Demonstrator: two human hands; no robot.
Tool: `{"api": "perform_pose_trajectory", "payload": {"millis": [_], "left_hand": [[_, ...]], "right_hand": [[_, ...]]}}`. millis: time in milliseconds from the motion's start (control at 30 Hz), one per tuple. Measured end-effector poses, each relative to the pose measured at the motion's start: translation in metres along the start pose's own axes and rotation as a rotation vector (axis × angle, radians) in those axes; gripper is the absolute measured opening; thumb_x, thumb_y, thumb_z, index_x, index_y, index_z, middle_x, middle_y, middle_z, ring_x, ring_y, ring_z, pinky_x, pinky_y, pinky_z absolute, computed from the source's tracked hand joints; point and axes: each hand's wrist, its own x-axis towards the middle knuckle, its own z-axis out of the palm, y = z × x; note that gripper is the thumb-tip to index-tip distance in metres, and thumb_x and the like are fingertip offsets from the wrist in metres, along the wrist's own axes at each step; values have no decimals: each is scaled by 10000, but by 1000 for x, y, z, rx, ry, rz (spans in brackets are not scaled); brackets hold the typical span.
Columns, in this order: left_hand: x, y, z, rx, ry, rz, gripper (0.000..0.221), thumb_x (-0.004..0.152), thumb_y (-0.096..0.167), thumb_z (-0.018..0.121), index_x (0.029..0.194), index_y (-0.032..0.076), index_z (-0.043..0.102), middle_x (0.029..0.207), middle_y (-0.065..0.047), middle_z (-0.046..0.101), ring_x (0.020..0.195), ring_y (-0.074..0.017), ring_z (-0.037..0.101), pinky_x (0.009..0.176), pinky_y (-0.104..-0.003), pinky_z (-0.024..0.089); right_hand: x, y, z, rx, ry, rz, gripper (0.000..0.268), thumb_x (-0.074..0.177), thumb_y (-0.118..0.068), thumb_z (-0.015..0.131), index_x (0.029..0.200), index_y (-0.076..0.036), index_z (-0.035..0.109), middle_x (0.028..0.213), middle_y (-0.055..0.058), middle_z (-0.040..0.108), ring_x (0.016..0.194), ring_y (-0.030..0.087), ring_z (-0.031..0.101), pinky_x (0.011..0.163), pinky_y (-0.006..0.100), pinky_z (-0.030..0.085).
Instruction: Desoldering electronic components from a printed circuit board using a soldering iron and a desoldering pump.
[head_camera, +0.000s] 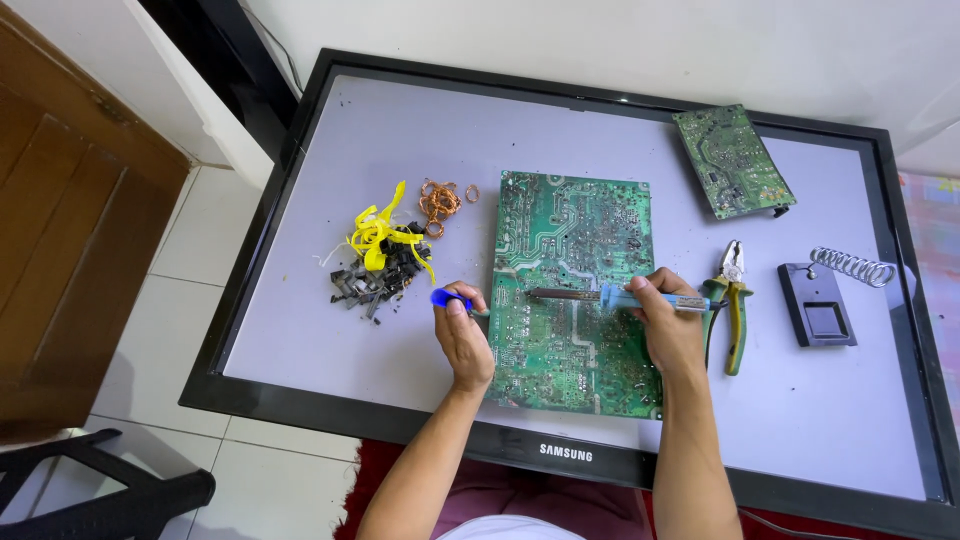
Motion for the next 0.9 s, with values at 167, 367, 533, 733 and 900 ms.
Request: {"api": "perform_pose_trajectory", "payload": {"millis": [167, 367, 533, 733, 900], "left_hand": [[-2, 3, 3, 19, -8, 4, 314, 1167, 216, 303, 1029, 28, 512, 832, -58, 482, 762, -146, 486, 747, -276, 447], [-1, 12, 4, 71, -34, 0, 319, 1163, 229, 312, 1015, 36, 518, 834, -55, 492, 764, -146, 496, 752, -279, 455], [-1, 8, 4, 74, -33, 0, 318, 1168, 235, 313, 1015, 46, 518, 845, -52, 497, 770, -143, 503, 750, -274, 458], [-2, 7, 3, 97, -50, -8, 318, 1171, 241, 298, 1023, 57, 511, 848, -38, 495, 771, -128, 496, 747, -268, 461], [-2, 6, 3, 108, -69, 3, 327, 1172, 256, 287, 1033, 62, 511, 862, -33, 488, 778, -126, 492, 755, -269, 458]], "right_hand": [[2, 4, -4, 121, 17, -31, 319, 1031, -115, 744, 773, -61, 566, 738, 108, 598, 589, 104, 435, 530, 227, 381], [0, 6, -4, 127, -17, -67, 331, 1010, -84, 743, 744, -59, 548, 731, 108, 608, 606, 80, 440, 550, 224, 384], [1, 5, -7, 107, -59, -101, 327, 995, -62, 755, 727, -36, 570, 681, 95, 571, 615, 105, 441, 585, 254, 400], [0, -4, -13, -55, -190, -136, 239, 880, -14, 865, 788, 32, 649, 688, 122, 580, 667, 135, 455, 635, 308, 403], [-3, -10, -4, -5, -184, -172, 261, 952, -84, 790, 762, -13, 625, 620, 74, 503, 627, 113, 431, 618, 271, 379]]}}
